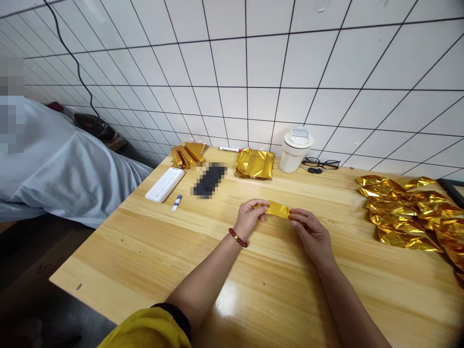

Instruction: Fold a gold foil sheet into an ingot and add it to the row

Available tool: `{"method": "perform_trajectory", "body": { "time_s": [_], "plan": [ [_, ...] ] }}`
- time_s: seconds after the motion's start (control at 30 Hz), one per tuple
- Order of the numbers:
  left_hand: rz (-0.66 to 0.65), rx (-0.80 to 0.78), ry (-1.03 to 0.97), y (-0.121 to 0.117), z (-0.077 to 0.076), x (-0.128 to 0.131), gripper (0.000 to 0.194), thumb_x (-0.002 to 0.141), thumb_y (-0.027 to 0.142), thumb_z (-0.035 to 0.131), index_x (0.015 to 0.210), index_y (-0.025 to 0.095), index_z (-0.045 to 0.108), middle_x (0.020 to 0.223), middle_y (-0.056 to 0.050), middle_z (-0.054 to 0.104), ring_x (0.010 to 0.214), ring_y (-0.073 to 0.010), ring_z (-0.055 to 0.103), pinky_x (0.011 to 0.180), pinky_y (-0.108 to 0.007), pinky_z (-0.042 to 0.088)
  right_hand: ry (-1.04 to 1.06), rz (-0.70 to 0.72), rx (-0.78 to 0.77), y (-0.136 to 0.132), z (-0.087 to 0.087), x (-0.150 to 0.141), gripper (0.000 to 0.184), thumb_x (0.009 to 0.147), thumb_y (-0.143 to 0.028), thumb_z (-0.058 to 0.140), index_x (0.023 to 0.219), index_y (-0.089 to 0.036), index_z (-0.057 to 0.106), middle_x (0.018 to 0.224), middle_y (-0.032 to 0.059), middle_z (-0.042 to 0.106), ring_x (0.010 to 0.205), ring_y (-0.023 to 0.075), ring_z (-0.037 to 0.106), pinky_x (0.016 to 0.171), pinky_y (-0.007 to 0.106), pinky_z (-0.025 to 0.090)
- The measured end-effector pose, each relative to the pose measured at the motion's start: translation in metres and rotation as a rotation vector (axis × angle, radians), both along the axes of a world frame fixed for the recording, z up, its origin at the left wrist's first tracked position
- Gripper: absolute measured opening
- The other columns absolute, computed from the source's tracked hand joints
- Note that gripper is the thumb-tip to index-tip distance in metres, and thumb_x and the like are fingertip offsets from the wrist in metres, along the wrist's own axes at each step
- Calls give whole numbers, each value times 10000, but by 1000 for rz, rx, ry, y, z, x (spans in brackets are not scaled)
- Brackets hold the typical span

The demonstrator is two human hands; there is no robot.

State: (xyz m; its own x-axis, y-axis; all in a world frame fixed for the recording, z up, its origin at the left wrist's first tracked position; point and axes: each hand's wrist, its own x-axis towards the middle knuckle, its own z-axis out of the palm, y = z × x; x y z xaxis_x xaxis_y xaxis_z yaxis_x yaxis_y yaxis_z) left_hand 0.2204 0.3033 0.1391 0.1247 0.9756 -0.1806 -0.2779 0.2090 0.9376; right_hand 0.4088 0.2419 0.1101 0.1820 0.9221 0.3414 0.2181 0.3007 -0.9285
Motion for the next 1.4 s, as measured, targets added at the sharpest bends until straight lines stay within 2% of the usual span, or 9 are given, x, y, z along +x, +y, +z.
{"method": "perform_trajectory", "body": {
  "time_s": [0.2,0.3,0.4,0.47,0.7,1.03,1.17,1.27,1.4],
  "plan": [
    [-25,2,-28,0,0,-1,277,619,323,796,819,135,759,579,-24,667,465,-76,489,526,-228,377,-39,-50,-16,-2,3,-2,148,864,-351,663,892,-262,778,1036,65,723,988,205,657,906,378,520],
    [-66,41,-52,-1,1,-1,385,617,410,841,872,136,752,593,-24,664,502,-89,530,529,-224,389,-11,-142,-67,-3,5,-1,193,866,-391,645,873,-233,755,914,48,715,811,174,634,776,334,516],
    [-73,54,-51,-1,-1,0,413,566,457,876,779,133,734,596,-20,654,521,-90,541,533,-225,400,72,-250,-153,-4,9,0,259,832,-455,657,850,-210,736,668,-4,618,612,139,530,604,285,446],
    [-60,43,-29,-1,-2,1,407,554,472,879,702,131,712,584,-18,648,507,-83,519,535,-231,401,120,-289,-186,-3,11,-1,294,798,-488,676,817,-199,727,592,-22,560,593,138,505,588,278,423],
    [-3,113,-55,-1,1,2,368,585,412,871,588,147,616,577,38,579,487,-49,478,543,-217,386,203,-302,-260,-2,11,-2,321,736,-489,732,838,-185,736,630,-9,600,601,131,505,599,277,418],
    [-54,44,-44,0,-2,2,437,611,517,835,687,161,593,479,17,601,425,-90,522,483,-211,392,288,-291,-302,-4,14,-4,335,676,-489,790,738,-169,714,518,-35,530,456,87,411,449,236,337],
    [-68,48,-64,0,-2,1,447,602,509,847,794,154,655,541,23,618,452,-92,545,495,-217,406,302,-281,-313,-4,17,-5,359,671,-511,790,737,-169,704,517,-26,550,438,91,430,430,235,342],
    [-106,70,-45,0,-2,0,392,653,491,823,741,137,679,588,-7,643,500,-88,556,552,-227,437,300,-278,-311,-4,16,-3,378,682,-530,781,748,-169,694,522,-24,553,433,94,434,425,238,346],
    [-58,100,-89,1,-3,0,379,636,416,848,864,152,698,936,-53,728,545,-62,572,568,-225,450,279,-268,-299,-4,14,-2,375,710,-533,767,761,-171,683,536,-25,552,451,93,434,439,234,352]
  ]
}}
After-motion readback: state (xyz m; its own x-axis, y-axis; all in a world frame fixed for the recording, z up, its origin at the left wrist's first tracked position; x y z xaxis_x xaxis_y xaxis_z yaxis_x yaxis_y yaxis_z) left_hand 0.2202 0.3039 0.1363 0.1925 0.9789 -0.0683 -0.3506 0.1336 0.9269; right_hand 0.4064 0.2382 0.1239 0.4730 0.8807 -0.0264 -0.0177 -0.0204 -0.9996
